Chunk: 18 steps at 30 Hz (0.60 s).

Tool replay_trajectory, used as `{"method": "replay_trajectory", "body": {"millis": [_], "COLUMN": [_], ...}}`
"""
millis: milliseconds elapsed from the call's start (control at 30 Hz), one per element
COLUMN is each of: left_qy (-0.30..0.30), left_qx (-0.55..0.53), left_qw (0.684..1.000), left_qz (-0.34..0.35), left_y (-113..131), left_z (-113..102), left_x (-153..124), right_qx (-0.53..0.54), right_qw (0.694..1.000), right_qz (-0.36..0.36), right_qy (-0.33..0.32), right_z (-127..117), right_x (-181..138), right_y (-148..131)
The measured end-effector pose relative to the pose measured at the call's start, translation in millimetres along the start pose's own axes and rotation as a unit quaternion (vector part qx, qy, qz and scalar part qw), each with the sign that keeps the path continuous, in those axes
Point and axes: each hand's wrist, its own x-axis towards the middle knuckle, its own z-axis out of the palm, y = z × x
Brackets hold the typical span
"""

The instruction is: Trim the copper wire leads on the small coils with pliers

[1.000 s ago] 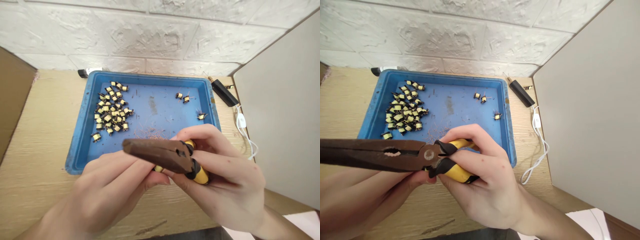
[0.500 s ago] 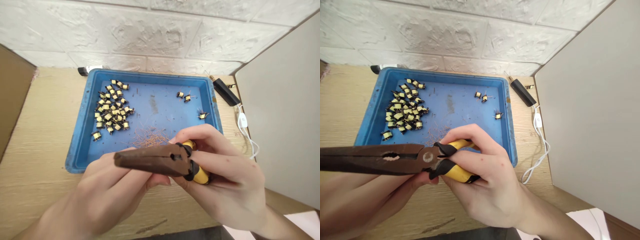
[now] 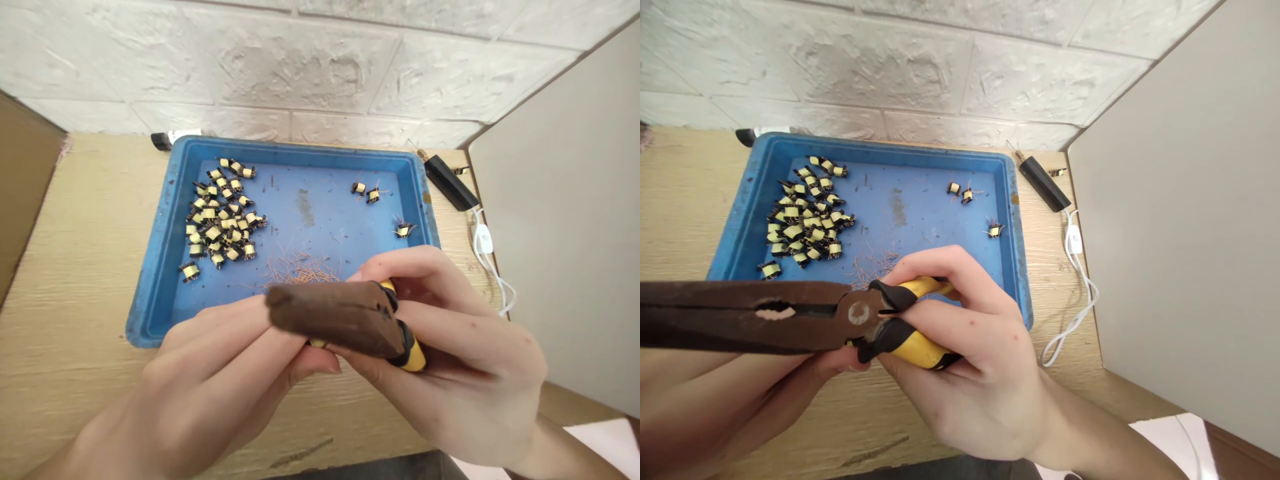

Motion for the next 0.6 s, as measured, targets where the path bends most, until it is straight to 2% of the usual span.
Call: {"method": "replay_trajectory", "body": {"millis": [100,300,367,533,600], "left_qy": [-0.035,-0.060,-0.061,-0.080,-0.082], "left_qx": [-0.001,0.007,-0.001,-0.057,-0.055], "left_qw": [0.998,0.997,0.997,0.995,0.995], "left_qz": [0.049,0.052,0.050,-0.011,-0.009], "left_y": [-7,-14,-13,-11,-10], "left_z": [-9,-9,-8,-8,-6], "left_x": [5,-3,-4,1,2], "right_qx": [-0.003,0.015,0.013,0.002,0.005], "right_qw": [1.000,1.000,1.000,1.000,1.000], "right_qz": [-0.006,-0.017,-0.023,-0.016,-0.015], "right_qy": [-0.001,-0.006,-0.007,-0.006,-0.007], "right_z": [0,2,2,2,2], "right_x": [-1,-2,-2,-1,-1], "right_y": [0,4,4,3,3]}}
